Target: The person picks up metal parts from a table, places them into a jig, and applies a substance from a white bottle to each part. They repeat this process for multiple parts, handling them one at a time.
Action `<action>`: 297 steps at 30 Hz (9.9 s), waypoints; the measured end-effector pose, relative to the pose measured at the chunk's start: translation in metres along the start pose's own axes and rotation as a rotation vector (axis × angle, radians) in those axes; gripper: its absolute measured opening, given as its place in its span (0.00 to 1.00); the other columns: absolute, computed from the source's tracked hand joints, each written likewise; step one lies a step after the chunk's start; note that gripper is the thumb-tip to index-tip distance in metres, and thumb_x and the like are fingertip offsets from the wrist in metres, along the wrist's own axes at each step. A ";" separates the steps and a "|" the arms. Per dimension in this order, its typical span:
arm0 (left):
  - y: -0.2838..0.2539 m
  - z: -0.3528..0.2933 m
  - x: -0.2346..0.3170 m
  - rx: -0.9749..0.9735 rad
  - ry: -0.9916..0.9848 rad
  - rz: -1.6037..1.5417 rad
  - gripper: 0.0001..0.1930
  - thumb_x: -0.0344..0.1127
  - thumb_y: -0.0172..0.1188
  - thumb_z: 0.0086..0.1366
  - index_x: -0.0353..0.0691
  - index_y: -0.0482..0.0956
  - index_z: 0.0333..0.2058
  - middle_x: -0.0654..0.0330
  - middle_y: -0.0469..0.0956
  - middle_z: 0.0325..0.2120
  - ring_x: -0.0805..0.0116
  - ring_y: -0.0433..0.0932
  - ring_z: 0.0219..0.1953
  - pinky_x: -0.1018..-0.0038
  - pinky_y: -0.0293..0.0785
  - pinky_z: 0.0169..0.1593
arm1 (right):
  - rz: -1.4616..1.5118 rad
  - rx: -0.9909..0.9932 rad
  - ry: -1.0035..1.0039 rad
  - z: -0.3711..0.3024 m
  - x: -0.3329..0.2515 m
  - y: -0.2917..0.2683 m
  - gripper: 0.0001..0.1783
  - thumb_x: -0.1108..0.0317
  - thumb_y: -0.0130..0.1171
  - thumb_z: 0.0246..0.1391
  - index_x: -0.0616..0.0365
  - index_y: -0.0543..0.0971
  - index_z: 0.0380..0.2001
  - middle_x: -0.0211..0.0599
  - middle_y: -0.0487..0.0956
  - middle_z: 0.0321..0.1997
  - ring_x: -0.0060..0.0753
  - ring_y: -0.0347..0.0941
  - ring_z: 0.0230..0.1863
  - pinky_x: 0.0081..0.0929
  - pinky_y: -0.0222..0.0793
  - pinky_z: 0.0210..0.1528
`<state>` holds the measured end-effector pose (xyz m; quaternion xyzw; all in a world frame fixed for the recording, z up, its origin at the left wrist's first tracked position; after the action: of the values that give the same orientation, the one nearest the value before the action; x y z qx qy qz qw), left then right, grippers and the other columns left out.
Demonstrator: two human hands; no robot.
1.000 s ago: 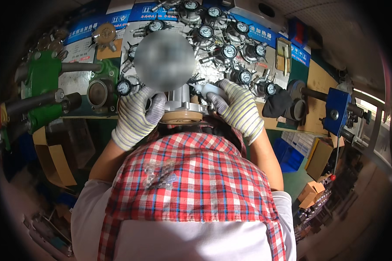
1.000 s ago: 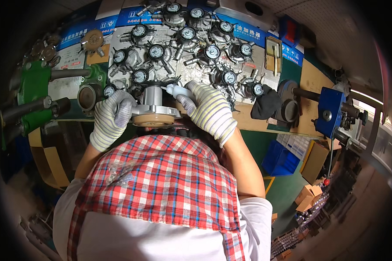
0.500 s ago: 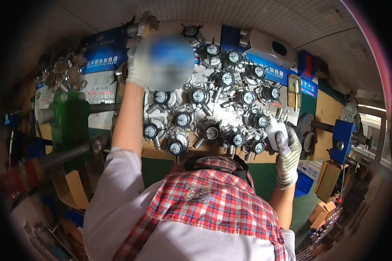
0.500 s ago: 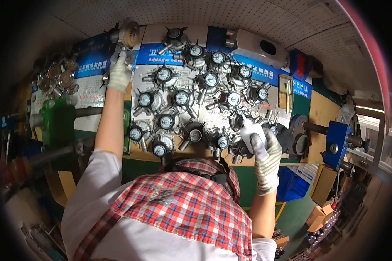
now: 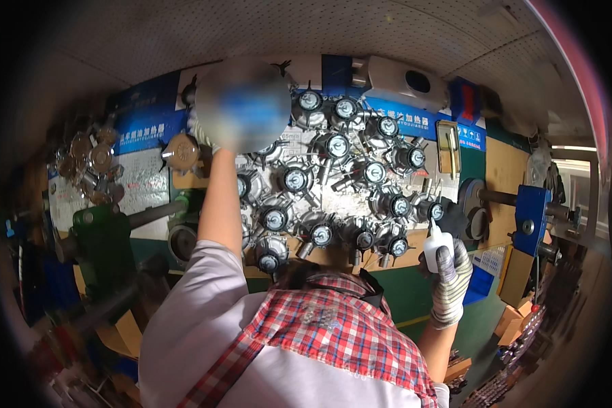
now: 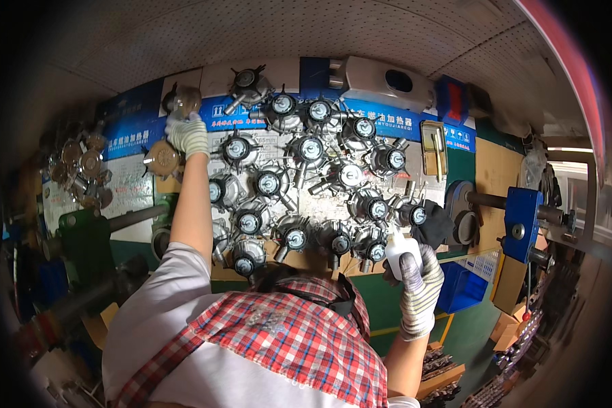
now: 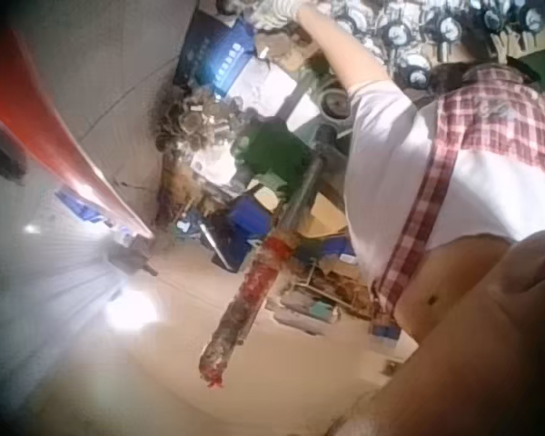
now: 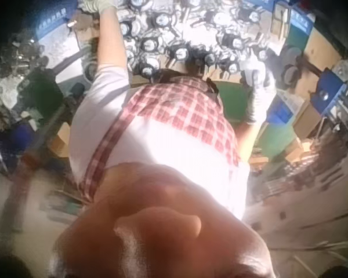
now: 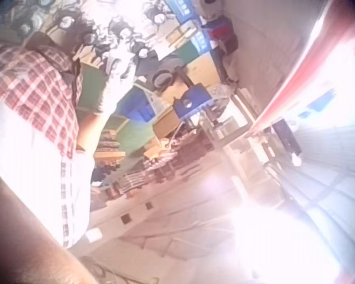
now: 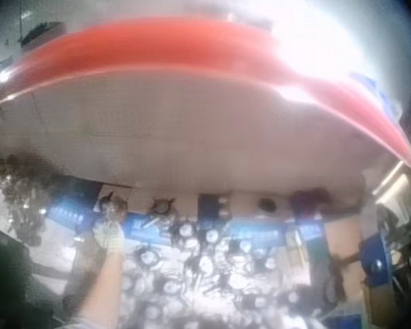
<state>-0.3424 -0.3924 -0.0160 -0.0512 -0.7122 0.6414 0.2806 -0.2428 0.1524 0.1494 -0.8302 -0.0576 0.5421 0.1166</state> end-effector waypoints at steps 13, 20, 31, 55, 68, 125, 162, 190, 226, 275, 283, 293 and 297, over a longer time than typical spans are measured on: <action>0.191 0.032 0.065 -0.637 0.503 0.231 0.31 0.47 0.58 0.65 0.36 0.66 0.62 0.51 0.72 0.54 0.54 0.75 0.52 0.64 0.73 0.54 | 0.130 0.044 -0.011 -0.021 -0.008 -0.012 0.26 0.48 0.64 0.56 0.62 0.75 0.41 0.39 0.79 0.24 0.27 0.75 0.21 0.20 0.68 0.21; 0.082 0.004 0.047 -0.682 0.349 -0.704 0.28 0.46 0.64 0.64 0.30 0.70 0.53 0.56 0.78 0.32 0.67 0.75 0.34 0.73 0.74 0.39 | 0.130 -0.198 -0.135 -0.002 -0.037 0.013 0.29 0.44 0.62 0.57 0.63 0.75 0.40 0.37 0.79 0.24 0.24 0.74 0.21 0.19 0.66 0.22; -0.214 -0.338 0.051 -0.454 1.982 -0.142 0.16 0.39 0.66 0.60 0.36 0.81 0.43 0.49 0.81 0.34 0.53 0.81 0.36 0.64 0.77 0.37 | -0.077 -0.562 -0.313 -0.008 -0.057 0.045 0.25 0.54 0.68 0.54 0.64 0.79 0.45 0.33 0.83 0.35 0.27 0.79 0.39 0.25 0.73 0.44; -0.193 -0.438 0.067 -1.014 1.415 0.193 0.24 0.58 0.64 0.54 0.41 0.82 0.37 0.48 0.76 0.17 0.50 0.79 0.23 0.60 0.75 0.28 | -0.657 -0.654 -0.982 -0.064 -0.046 0.024 0.16 0.57 0.60 0.56 0.60 0.80 0.36 0.48 0.78 0.27 0.52 0.76 0.30 0.42 0.72 0.32; -0.190 -0.410 0.049 -1.134 1.366 0.102 0.26 0.54 0.64 0.58 0.34 0.81 0.41 0.46 0.79 0.21 0.46 0.80 0.24 0.58 0.76 0.30 | -0.634 -0.617 -0.751 -0.049 -0.026 0.028 0.20 0.55 0.63 0.55 0.64 0.80 0.40 0.55 0.80 0.35 0.58 0.78 0.38 0.43 0.73 0.41; 0.193 0.011 0.118 -0.510 1.245 0.428 0.28 0.37 0.59 0.61 0.39 0.68 0.60 0.39 0.79 0.44 0.44 0.79 0.47 0.56 0.77 0.49 | 0.459 0.081 -0.054 -0.032 -0.019 0.003 0.28 0.48 0.69 0.51 0.62 0.75 0.41 0.37 0.77 0.24 0.29 0.74 0.18 0.21 0.64 0.18; -0.210 -0.426 0.071 -0.923 1.270 0.107 0.17 0.43 0.68 0.55 0.37 0.82 0.37 0.48 0.83 0.27 0.56 0.85 0.30 0.67 0.80 0.37 | -0.487 -0.559 -0.802 -0.067 -0.013 0.009 0.22 0.53 0.65 0.54 0.64 0.82 0.40 0.50 0.81 0.32 0.51 0.79 0.33 0.38 0.74 0.36; -0.192 -0.373 0.043 -1.051 1.065 -0.106 0.10 0.36 0.66 0.56 0.37 0.82 0.35 0.53 0.82 0.28 0.53 0.82 0.31 0.65 0.78 0.35 | -0.667 -0.421 -0.893 -0.067 -0.017 0.037 0.20 0.56 0.64 0.55 0.63 0.81 0.41 0.51 0.81 0.32 0.52 0.79 0.35 0.40 0.75 0.38; 0.072 0.075 -0.025 -0.126 0.487 -0.583 0.14 0.32 0.58 0.64 0.34 0.78 0.46 0.54 0.82 0.41 0.67 0.79 0.43 0.71 0.73 0.49 | 0.074 0.067 -0.082 0.007 -0.021 0.011 0.27 0.45 0.66 0.54 0.62 0.75 0.36 0.37 0.79 0.24 0.24 0.76 0.20 0.19 0.68 0.20; -0.227 -0.436 0.077 -0.987 1.380 0.033 0.16 0.45 0.56 0.66 0.36 0.82 0.35 0.51 0.78 0.18 0.53 0.81 0.22 0.62 0.75 0.27 | -0.408 -0.757 -0.377 -0.038 -0.024 -0.004 0.21 0.54 0.67 0.54 0.60 0.82 0.41 0.41 0.82 0.31 0.33 0.81 0.34 0.29 0.74 0.38; -0.220 -0.476 0.100 -0.980 1.357 0.208 0.23 0.55 0.59 0.61 0.36 0.81 0.30 0.45 0.77 0.18 0.46 0.78 0.23 0.57 0.74 0.29 | -0.646 -0.733 -0.774 -0.041 -0.022 -0.017 0.23 0.51 0.65 0.54 0.62 0.81 0.41 0.51 0.82 0.33 0.48 0.80 0.34 0.36 0.75 0.38; -0.218 -0.487 0.108 -0.986 1.329 0.273 0.23 0.55 0.59 0.60 0.36 0.81 0.31 0.46 0.77 0.19 0.46 0.79 0.23 0.58 0.75 0.29 | -0.753 -0.712 -0.852 -0.045 -0.041 -0.028 0.24 0.53 0.67 0.53 0.65 0.81 0.41 0.52 0.82 0.31 0.46 0.80 0.32 0.36 0.75 0.36; -0.216 -0.482 0.104 -1.022 1.312 0.253 0.22 0.55 0.59 0.61 0.37 0.81 0.32 0.46 0.78 0.20 0.45 0.79 0.24 0.58 0.75 0.29 | -0.737 -0.698 -0.824 -0.045 -0.041 -0.025 0.24 0.47 0.60 0.55 0.61 0.81 0.37 0.53 0.80 0.29 0.57 0.77 0.33 0.45 0.73 0.35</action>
<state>-0.1435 0.0418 0.2321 -0.6139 -0.5964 0.1069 0.5060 -0.2179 0.1613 0.2092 -0.4694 -0.5509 0.6900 -0.0134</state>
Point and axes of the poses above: each hand's wrist, its own z-axis towards the middle knuckle, its own y-axis out of the palm, x = y × z, the point moved 10 cm from there along z, towards the middle knuckle
